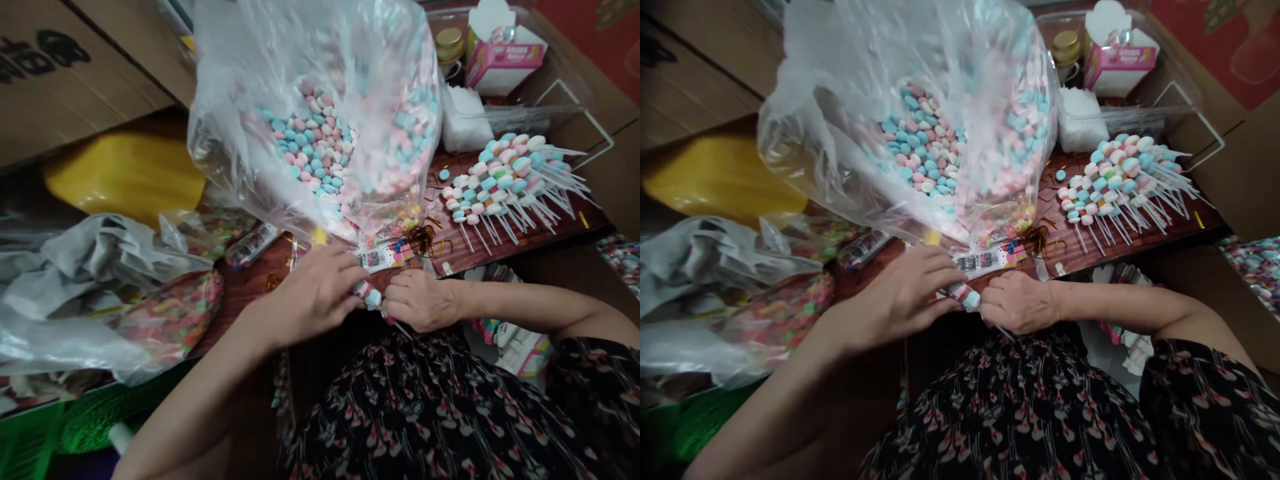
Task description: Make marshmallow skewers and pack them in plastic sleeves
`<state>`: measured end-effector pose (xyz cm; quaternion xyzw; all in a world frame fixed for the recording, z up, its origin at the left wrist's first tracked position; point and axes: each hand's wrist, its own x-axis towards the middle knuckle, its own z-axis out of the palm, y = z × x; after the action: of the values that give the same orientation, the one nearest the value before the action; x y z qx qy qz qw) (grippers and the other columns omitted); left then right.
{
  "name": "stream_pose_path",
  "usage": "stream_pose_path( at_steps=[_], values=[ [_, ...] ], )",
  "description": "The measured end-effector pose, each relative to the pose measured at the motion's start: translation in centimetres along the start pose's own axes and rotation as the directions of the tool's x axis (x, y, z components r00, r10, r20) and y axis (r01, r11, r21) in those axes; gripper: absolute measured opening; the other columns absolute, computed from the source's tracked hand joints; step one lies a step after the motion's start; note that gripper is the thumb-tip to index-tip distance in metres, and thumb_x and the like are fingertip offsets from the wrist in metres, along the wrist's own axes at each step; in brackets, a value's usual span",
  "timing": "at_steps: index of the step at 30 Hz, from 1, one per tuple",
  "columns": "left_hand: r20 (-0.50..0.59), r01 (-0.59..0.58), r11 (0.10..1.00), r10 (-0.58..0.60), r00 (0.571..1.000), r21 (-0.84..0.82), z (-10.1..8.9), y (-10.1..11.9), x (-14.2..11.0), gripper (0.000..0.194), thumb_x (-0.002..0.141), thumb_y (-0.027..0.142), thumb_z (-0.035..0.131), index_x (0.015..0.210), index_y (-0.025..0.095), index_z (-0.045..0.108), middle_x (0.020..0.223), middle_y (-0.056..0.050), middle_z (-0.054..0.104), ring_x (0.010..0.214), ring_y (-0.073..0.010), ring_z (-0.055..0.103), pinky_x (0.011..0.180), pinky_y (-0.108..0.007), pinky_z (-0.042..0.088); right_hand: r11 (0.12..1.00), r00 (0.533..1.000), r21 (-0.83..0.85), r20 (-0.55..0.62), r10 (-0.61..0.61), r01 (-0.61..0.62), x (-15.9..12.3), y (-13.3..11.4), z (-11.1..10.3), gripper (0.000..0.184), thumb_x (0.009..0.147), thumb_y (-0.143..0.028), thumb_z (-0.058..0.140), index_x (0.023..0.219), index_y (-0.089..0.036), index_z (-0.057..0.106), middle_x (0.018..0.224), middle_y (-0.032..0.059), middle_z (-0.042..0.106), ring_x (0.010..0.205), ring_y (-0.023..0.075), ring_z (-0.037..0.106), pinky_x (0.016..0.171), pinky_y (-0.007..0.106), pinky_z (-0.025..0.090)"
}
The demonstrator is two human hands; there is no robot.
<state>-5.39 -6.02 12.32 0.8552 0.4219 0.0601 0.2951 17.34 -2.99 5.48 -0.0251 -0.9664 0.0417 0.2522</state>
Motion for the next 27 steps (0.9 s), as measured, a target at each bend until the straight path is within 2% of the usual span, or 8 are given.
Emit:
stream_pose_path(
  at_steps=[2,5,8,11,14,18,23,27],
  values=[
    [-0.125,-0.060,0.973,0.090,0.988,0.223,0.9,2.8,-1.1,0.029,0.091,0.019,0.049,0.113,0.022,0.068,0.109,-0.013,0.068,0.108,-0.0314,0.057,0.097,-0.053,0.044,0.988,0.989,0.077,-0.062,0.138,-0.133,0.3,1.2,0.0,0.017,0.091,-0.015,0.042,0.083,-0.017,0.056,0.071,0.0031,0.055,0.064,0.0145,0.045,0.056,0.029,0.031],
    [0.075,-0.296,0.937,0.287,0.955,0.183,4.3,3.5,-1.0,0.024,0.090,0.018,0.050,0.107,0.021,0.067,0.103,-0.013,0.068,0.102,-0.0289,0.058,0.098,-0.055,0.044,0.868,0.880,0.340,-0.182,0.439,-0.363,0.8,2.0,-0.3,0.018,0.091,-0.015,0.043,0.078,-0.017,0.056,0.069,0.0008,0.055,0.063,0.0124,0.048,0.060,0.026,0.037],
    [-0.151,-0.079,0.981,0.052,0.987,-0.178,6.6,0.3,0.7,0.019,0.088,0.026,0.055,0.098,0.019,0.069,0.090,-0.010,0.067,0.086,-0.0231,0.061,0.086,-0.043,0.052,0.609,0.770,0.659,-0.070,0.634,-0.442,1.3,0.9,0.1,0.015,0.090,-0.017,0.051,0.076,-0.017,0.057,0.070,-0.0015,0.059,0.064,0.0098,0.053,0.063,0.022,0.042],
    [-0.515,-0.101,0.875,-0.182,0.838,-0.474,6.3,-2.2,1.7,0.029,0.088,0.034,0.060,0.114,0.023,0.067,0.120,-0.012,0.065,0.108,-0.0256,0.061,0.096,-0.043,0.049,0.471,0.779,0.747,0.099,0.619,-0.469,1.4,-0.1,1.2,0.014,0.087,-0.017,0.052,0.074,-0.017,0.057,0.066,-0.0033,0.058,0.061,0.0092,0.052,0.060,0.021,0.041],
    [-0.641,-0.184,0.818,-0.264,0.721,-0.545,5.8,-1.8,1.3,0.061,0.077,0.045,0.072,0.134,0.030,0.055,0.145,-0.010,0.049,0.129,-0.0296,0.050,0.103,-0.044,0.046,0.620,0.761,0.612,-0.045,0.647,-0.491,1.8,0.1,1.9,0.012,0.086,-0.017,0.050,0.076,-0.017,0.056,0.068,-0.0007,0.058,0.065,0.0116,0.053,0.064,0.024,0.043],
    [-0.309,0.015,0.677,-0.356,0.882,-0.736,6.7,-1.5,-1.7,0.059,0.081,0.047,0.068,0.134,0.023,0.057,0.115,-0.012,0.070,0.109,-0.0294,0.065,0.088,-0.038,0.056,0.856,0.903,0.441,-0.191,0.385,-0.272,3.4,0.0,3.1,0.014,0.087,-0.021,0.047,0.075,-0.019,0.054,0.080,0.0053,0.062,0.087,0.0167,0.060,0.082,0.029,0.047],
    [-0.523,0.119,0.989,-0.148,0.840,-0.090,8.9,-5.5,-8.1,0.035,0.081,0.021,0.065,0.116,0.024,0.068,0.107,-0.008,0.074,0.097,-0.0281,0.071,0.086,-0.039,0.058,0.502,0.799,0.674,0.228,0.556,-0.542,6.5,-2.4,8.4,0.009,0.083,-0.018,0.060,0.076,-0.017,0.055,0.075,-0.0013,0.061,0.074,0.0115,0.058,0.070,0.021,0.044],
    [-0.536,0.129,0.956,0.032,0.844,0.262,11.4,-6.7,-13.6,0.033,0.081,0.011,0.057,0.109,0.024,0.068,0.105,-0.010,0.075,0.094,-0.0257,0.072,0.084,-0.037,0.058,0.268,0.767,0.723,0.556,0.321,-0.636,8.0,-5.0,11.3,0.016,0.091,-0.026,0.057,0.080,-0.014,0.058,0.066,-0.0048,0.058,0.062,0.0069,0.052,0.057,0.016,0.038]
  ],
)
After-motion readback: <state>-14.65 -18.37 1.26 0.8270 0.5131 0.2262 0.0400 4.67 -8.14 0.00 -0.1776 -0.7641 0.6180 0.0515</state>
